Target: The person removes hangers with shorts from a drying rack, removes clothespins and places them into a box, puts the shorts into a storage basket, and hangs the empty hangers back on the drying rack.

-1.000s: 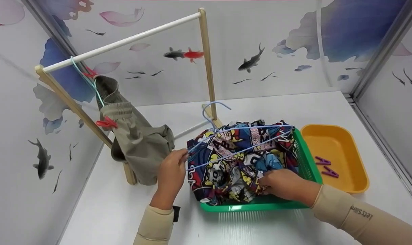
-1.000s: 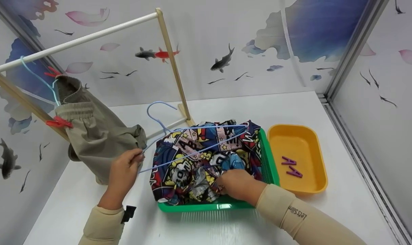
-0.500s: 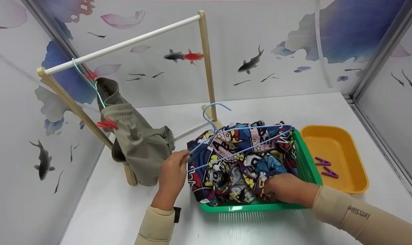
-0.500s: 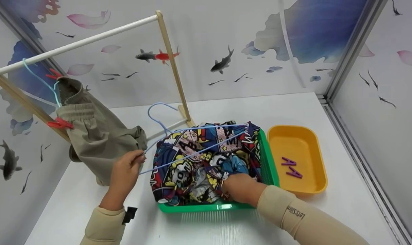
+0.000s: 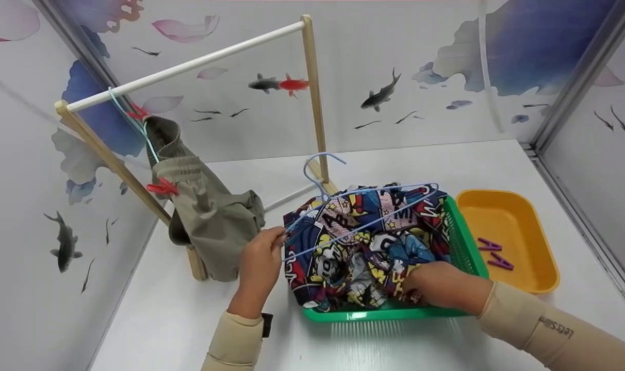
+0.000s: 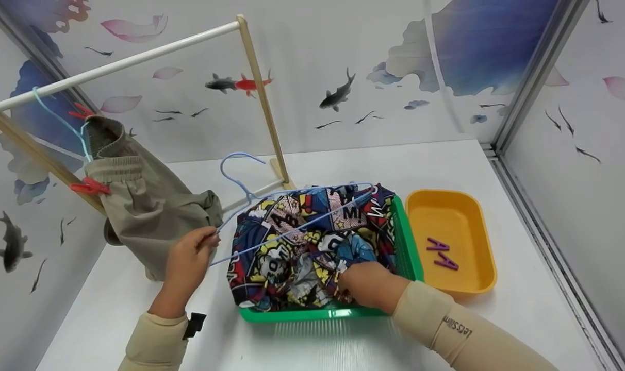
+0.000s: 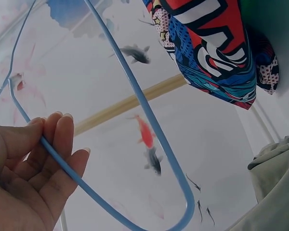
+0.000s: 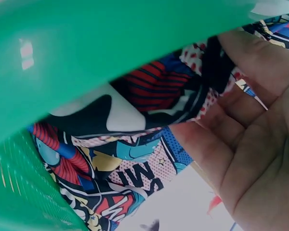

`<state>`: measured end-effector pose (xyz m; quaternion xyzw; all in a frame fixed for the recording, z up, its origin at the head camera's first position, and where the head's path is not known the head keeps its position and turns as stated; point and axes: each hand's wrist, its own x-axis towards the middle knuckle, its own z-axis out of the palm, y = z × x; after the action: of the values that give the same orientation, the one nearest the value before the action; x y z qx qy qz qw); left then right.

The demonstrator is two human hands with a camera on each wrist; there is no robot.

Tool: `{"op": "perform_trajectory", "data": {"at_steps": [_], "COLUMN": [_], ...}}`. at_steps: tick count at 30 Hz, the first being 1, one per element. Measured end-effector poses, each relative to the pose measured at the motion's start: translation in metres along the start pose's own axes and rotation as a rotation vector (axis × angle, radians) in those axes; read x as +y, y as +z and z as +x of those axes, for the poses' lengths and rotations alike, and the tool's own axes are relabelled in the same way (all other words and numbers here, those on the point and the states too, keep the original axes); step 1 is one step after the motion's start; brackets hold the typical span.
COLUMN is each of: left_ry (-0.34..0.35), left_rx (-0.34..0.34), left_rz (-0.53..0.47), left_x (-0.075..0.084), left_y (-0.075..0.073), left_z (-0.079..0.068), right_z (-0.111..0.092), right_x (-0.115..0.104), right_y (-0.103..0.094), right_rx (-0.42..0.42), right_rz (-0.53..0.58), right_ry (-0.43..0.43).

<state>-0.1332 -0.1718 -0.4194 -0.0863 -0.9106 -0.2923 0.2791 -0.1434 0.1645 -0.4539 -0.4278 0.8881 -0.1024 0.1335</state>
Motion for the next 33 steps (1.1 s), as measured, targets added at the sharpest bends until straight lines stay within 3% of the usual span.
{"op": "perform_trajectory", "data": {"at_steps": [7, 12, 16, 21, 29, 33], "left_ry": [-0.089, -0.111, -0.132, -0.165, -0.247, -0.284], "left_rx": [-0.041, -0.049, -0.05, -0.061, -0.111, -0.122], "left_rz": [-0.024, -0.023, -0.023, -0.046, -0.17, -0.207], "left_x": [0.002, 0.003, 0.003, 0.003, 0.0, -0.001], "left_y": [-0.004, -0.007, -0.011, -0.014, -0.017, -0.018], "left_z": [0.002, 0.003, 0.003, 0.002, -0.001, -0.002], "right_z": [-0.006, -0.011, -0.016, -0.025, -0.047, -0.057], "right_x": [-0.002, -0.002, -0.001, 0.003, 0.019, 0.028], "right_y": [-0.001, -0.002, -0.007, -0.015, -0.021, -0.02], "right_rx": [0.037, 0.07, 0.099, 0.194, 0.314, 0.368], "right_rz": [0.007, 0.014, 0.032, 0.045, 0.107, 0.145], "right_ry": [-0.008, -0.017, 0.029, 0.15, 0.432, 0.514]}}
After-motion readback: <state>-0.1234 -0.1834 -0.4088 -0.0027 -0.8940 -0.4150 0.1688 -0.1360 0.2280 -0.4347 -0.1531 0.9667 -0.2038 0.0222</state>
